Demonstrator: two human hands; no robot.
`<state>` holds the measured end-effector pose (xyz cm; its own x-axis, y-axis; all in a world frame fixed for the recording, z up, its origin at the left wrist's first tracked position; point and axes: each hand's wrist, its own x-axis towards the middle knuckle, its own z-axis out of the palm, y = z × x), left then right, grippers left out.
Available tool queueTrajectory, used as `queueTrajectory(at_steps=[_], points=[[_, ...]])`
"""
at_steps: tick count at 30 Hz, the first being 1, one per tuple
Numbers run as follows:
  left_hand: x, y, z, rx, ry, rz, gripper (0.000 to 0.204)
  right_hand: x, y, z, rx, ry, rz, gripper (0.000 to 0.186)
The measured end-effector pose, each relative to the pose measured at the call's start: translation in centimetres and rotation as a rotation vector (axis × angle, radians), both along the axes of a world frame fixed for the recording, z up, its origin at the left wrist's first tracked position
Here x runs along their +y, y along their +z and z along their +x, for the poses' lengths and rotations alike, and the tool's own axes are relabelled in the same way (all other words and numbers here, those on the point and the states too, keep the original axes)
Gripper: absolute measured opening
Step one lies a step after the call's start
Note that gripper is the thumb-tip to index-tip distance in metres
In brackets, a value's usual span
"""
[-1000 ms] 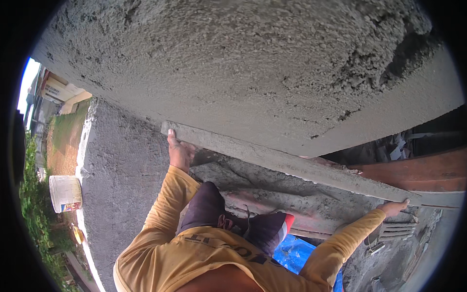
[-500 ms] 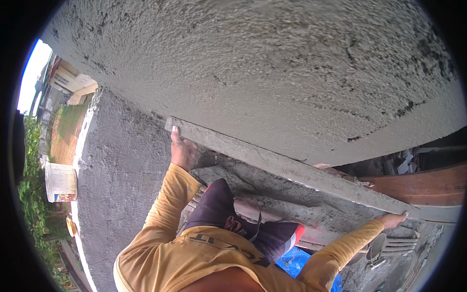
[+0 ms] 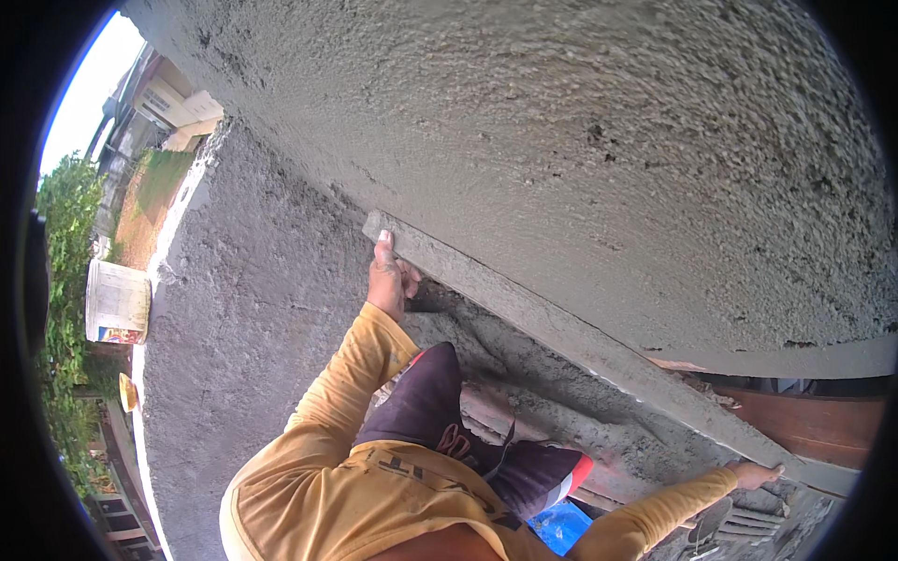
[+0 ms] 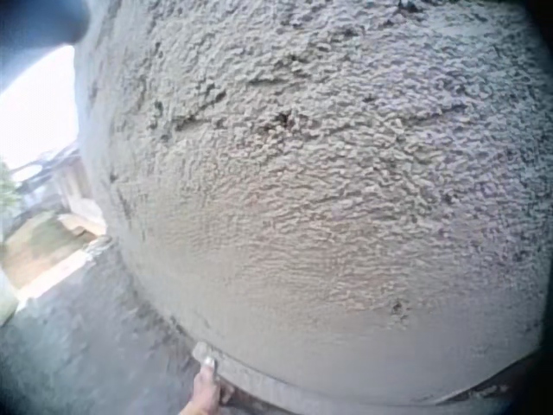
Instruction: The person scoops wet cement from a bucket with a trowel and applies it to a vertical wall. They then use a long straightedge to level and smooth the applied cement across the wall surface.
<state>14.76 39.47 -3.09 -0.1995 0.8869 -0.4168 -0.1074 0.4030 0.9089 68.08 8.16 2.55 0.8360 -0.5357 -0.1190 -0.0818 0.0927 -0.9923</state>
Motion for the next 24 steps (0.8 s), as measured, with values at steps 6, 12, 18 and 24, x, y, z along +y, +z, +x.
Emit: queueTrajectory(at_steps=[6, 12, 18, 24], points=[[4.5, -3.4, -7.0, 0.062, -0.012, 0.055, 0.069, -0.5, -11.9, -1.9, -0.262, 0.076, -0.717, 0.047], [-1.0, -1.0, 1.0, 0.018, -0.019, 0.040, 0.067, -0.4, -1.0, -0.6, -0.035, 0.048, -0.114, 0.056], [6.6, -8.3, -10.5, 0.118, 0.106, -0.030, 0.072, 2.8, -16.2, -5.8, -0.230, 0.159, -0.711, 0.050], [5.9, -3.0, -7.3, -0.007, 0.273, 0.164, 0.065, 2.6, -15.3, -5.9, -0.145, 0.308, -0.358, 0.045]])
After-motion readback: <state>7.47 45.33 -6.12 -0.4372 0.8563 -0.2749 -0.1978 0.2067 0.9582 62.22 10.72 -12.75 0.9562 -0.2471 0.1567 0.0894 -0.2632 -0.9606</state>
